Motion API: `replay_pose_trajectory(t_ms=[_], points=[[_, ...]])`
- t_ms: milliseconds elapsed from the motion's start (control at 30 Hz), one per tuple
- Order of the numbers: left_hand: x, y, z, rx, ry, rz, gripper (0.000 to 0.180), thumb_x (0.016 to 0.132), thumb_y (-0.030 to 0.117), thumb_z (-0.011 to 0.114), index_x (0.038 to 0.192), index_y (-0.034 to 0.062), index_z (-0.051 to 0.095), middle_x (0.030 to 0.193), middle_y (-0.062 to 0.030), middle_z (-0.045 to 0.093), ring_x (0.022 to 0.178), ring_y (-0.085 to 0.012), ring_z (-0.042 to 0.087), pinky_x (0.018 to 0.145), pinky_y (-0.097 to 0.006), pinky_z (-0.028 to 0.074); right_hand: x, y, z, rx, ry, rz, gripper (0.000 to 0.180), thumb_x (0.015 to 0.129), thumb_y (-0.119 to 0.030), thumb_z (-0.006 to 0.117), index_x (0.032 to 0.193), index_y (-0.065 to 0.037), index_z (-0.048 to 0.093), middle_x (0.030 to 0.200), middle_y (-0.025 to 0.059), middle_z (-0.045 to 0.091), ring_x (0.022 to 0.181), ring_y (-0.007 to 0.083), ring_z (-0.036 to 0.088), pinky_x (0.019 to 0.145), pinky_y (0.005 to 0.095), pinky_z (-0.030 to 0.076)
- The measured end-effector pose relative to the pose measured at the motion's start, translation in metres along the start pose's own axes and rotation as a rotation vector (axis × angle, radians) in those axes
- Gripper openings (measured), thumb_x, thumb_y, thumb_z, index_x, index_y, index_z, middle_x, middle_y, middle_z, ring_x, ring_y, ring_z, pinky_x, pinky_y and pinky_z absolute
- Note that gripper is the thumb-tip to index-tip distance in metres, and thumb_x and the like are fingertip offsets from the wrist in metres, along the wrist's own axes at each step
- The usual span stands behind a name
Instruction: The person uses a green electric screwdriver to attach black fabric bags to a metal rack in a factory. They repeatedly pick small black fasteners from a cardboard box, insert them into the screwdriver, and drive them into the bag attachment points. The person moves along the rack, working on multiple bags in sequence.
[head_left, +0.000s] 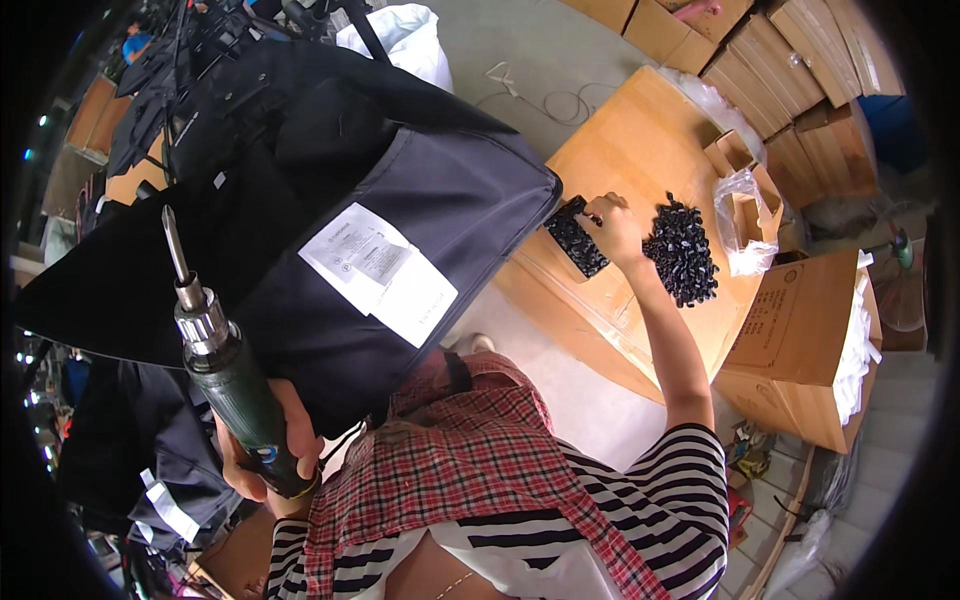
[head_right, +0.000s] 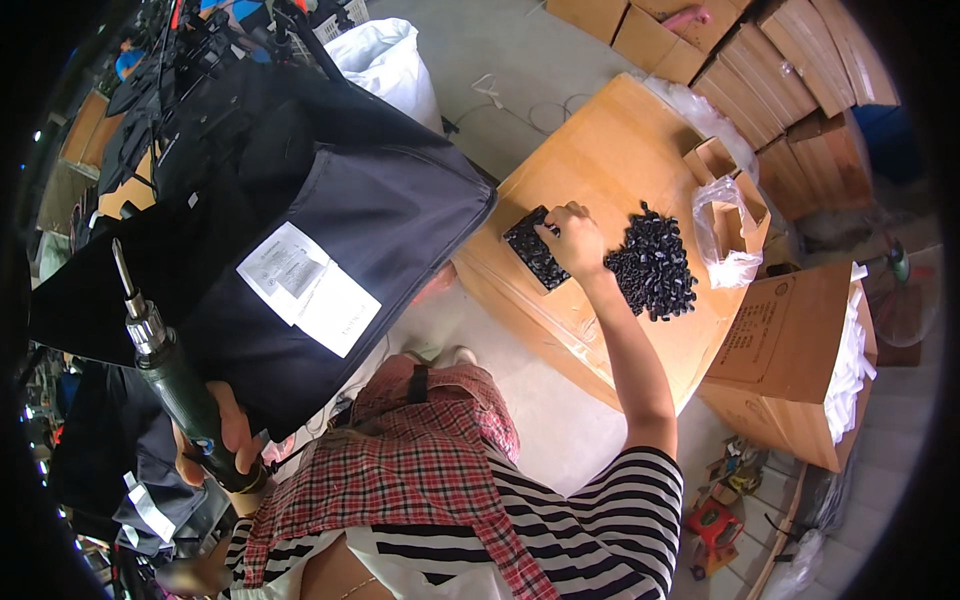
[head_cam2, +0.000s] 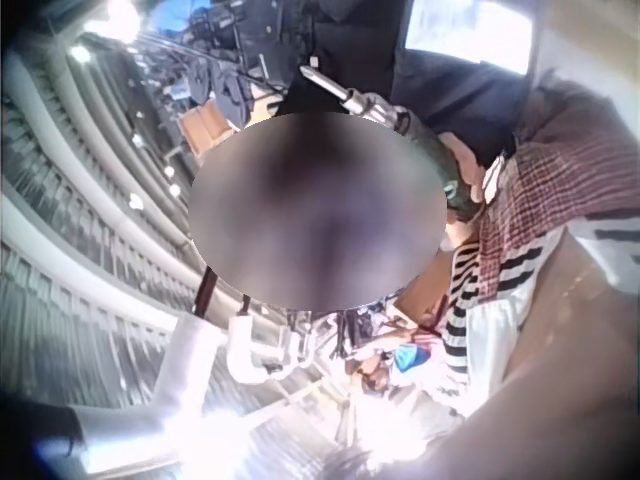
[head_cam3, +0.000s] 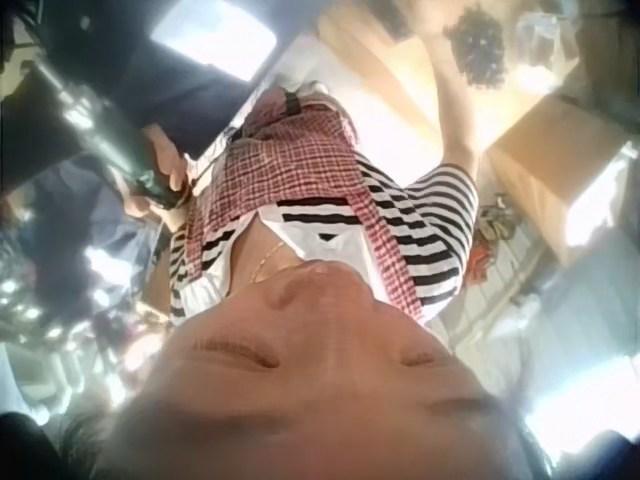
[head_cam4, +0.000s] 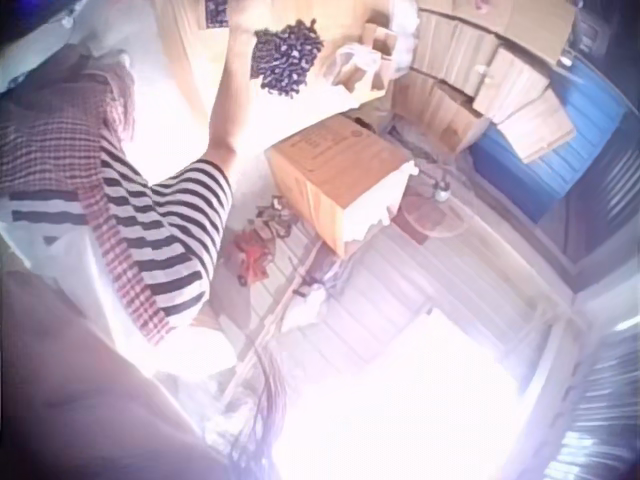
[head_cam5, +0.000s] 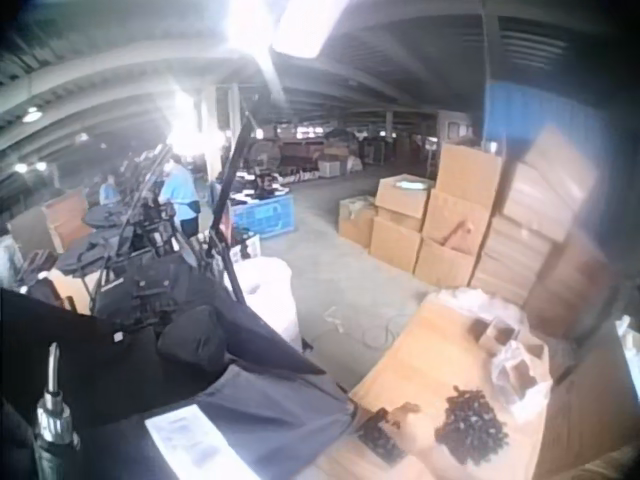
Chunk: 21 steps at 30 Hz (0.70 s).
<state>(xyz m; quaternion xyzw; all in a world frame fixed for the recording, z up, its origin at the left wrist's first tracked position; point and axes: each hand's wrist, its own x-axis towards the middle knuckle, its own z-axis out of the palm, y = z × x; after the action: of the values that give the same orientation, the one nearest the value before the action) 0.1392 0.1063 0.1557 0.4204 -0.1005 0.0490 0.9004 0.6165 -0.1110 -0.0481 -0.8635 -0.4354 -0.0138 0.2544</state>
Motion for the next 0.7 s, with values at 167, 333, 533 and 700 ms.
replay_pose_trajectory(t_ms=[167, 333, 533, 700], points=[[-0.020, -0.012, 0.005, 0.061, 0.123, 0.183, 0.109, 0.061, 0.002, 0.088, 0.146, -0.0026, 0.020, 0.086, -0.0321, 0.059, 0.060, -0.0349, 0.068, 0.054, -0.040, 0.061, 0.005, -0.005, 0.020, -0.067, -0.012, 0.132, 0.022, 0.076, -0.021, 0.081, 0.085, -0.005, 0.069, 0.094, 0.0132, 0.065, 0.096, 0.0329, 0.063, 0.084, 0.0411, 0.052], [0.012, -0.030, 0.055, -0.039, 0.476, 0.430, 0.142, 0.054, -0.001, 0.086, 0.157, 0.0237, -0.009, 0.083, -0.0309, 0.056, 0.051, -0.0328, 0.061, 0.041, -0.038, 0.056, 0.007, -0.005, 0.024, -0.096, 0.060, 0.163, 0.024, 0.073, -0.020, 0.084, 0.084, -0.004, 0.070, 0.090, 0.0129, 0.068, 0.093, 0.0316, 0.066, 0.082, 0.0404, 0.054], [0.020, -0.020, 0.074, -0.027, 0.501, 0.450, 0.142, 0.053, 0.000, 0.083, 0.159, 0.0166, -0.010, 0.096, -0.0300, 0.061, 0.051, -0.0261, 0.061, 0.043, -0.034, 0.055, 0.043, -0.033, -0.010, 0.464, 0.063, 0.113, 0.015, 0.083, -0.009, 0.078, 0.082, -0.001, 0.066, 0.083, 0.0112, 0.072, 0.081, 0.0198, 0.070, 0.074, 0.0322, 0.056], [0.004, -0.004, 0.092, 0.096, 0.470, 0.333, 0.134, 0.057, 0.001, 0.084, 0.162, 0.0157, 0.001, 0.127, -0.0236, 0.056, 0.066, -0.0207, 0.063, 0.050, -0.030, 0.052, 0.081, -0.253, -0.152, 1.221, 0.149, -0.388, 0.013, 0.089, 0.000, 0.073, 0.094, 0.000, 0.062, 0.089, 0.0068, 0.072, 0.078, 0.0117, 0.069, 0.078, 0.0268, 0.055]])
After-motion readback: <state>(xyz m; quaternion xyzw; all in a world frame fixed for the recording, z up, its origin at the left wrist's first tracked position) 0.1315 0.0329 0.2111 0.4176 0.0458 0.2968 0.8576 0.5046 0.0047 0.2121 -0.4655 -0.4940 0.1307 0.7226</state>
